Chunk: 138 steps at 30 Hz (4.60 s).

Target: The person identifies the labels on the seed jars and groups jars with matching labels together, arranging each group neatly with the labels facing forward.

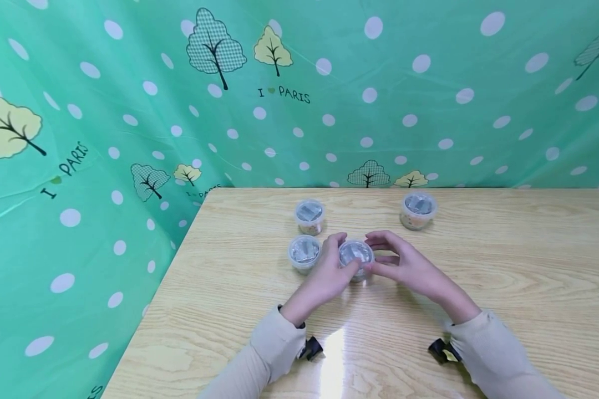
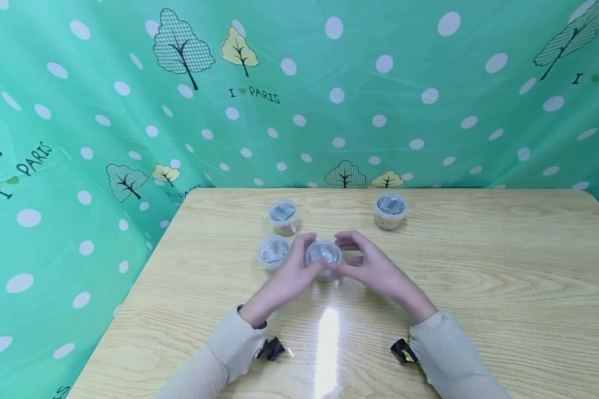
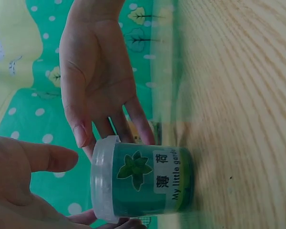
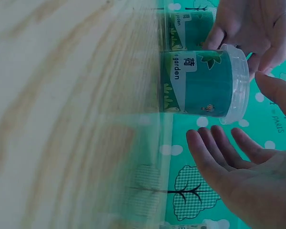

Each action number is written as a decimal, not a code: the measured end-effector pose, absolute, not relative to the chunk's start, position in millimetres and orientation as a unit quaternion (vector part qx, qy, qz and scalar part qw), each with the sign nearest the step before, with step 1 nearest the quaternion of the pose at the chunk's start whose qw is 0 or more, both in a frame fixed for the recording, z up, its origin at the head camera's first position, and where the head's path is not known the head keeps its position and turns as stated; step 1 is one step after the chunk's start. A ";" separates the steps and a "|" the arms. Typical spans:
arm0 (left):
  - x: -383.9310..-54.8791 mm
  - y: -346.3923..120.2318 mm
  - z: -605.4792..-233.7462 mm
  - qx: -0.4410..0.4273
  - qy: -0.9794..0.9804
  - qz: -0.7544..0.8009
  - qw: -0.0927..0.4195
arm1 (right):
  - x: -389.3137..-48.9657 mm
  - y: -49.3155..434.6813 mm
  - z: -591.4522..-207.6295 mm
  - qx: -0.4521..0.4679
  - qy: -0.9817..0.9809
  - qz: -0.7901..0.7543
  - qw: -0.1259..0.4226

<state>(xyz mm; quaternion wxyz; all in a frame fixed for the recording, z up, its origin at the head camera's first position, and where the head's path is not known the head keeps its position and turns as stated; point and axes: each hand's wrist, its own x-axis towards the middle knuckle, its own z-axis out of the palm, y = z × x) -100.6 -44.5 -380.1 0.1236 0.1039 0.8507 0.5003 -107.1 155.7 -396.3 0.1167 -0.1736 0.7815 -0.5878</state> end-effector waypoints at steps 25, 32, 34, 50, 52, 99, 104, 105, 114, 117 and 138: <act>-114.7 -21.2 -345.1 0.115 0.837 0.526 0.101 | -108.3 181.0 -375.6 -0.125 0.804 -0.581 0.001; -117.2 -7.0 -346.0 0.121 0.837 0.522 0.109 | -106.5 194.3 -369.3 -0.117 0.807 -0.579 -0.023; -117.5 -4.3 -345.9 0.123 0.839 0.518 0.109 | -106.6 197.7 -368.2 -0.113 0.808 -0.577 -0.028; -124.7 28.9 -345.4 0.122 0.835 0.524 0.116 | -111.7 226.6 -366.7 -0.074 0.836 -0.541 -0.048; -125.2 33.4 -346.1 0.125 0.835 0.523 0.112 | -112.7 230.4 -366.6 -0.072 0.840 -0.534 -0.052; -158.4 107.6 -388.7 0.020 0.791 0.606 0.085 | -160.1 273.4 -389.5 -0.068 0.859 -0.504 0.059; -159.6 109.1 -390.9 0.026 0.793 0.603 0.087 | -162.4 275.3 -394.7 -0.075 0.853 -0.512 0.066; -159.7 109.3 -391.3 0.024 0.792 0.603 0.088 | -162.5 275.6 -395.4 -0.075 0.854 -0.511 0.064; -162.0 110.6 -395.2 0.016 0.789 0.608 0.081 | -161.4 276.8 -397.5 -0.068 0.863 -0.497 0.058; -163.2 110.7 -396.4 0.016 0.779 0.623 0.073 | -161.1 277.1 -398.0 -0.064 0.864 -0.496 0.057; -169.5 113.8 -405.7 0.006 0.747 0.661 0.071 | -160.9 276.3 -399.5 -0.064 0.860 -0.504 0.059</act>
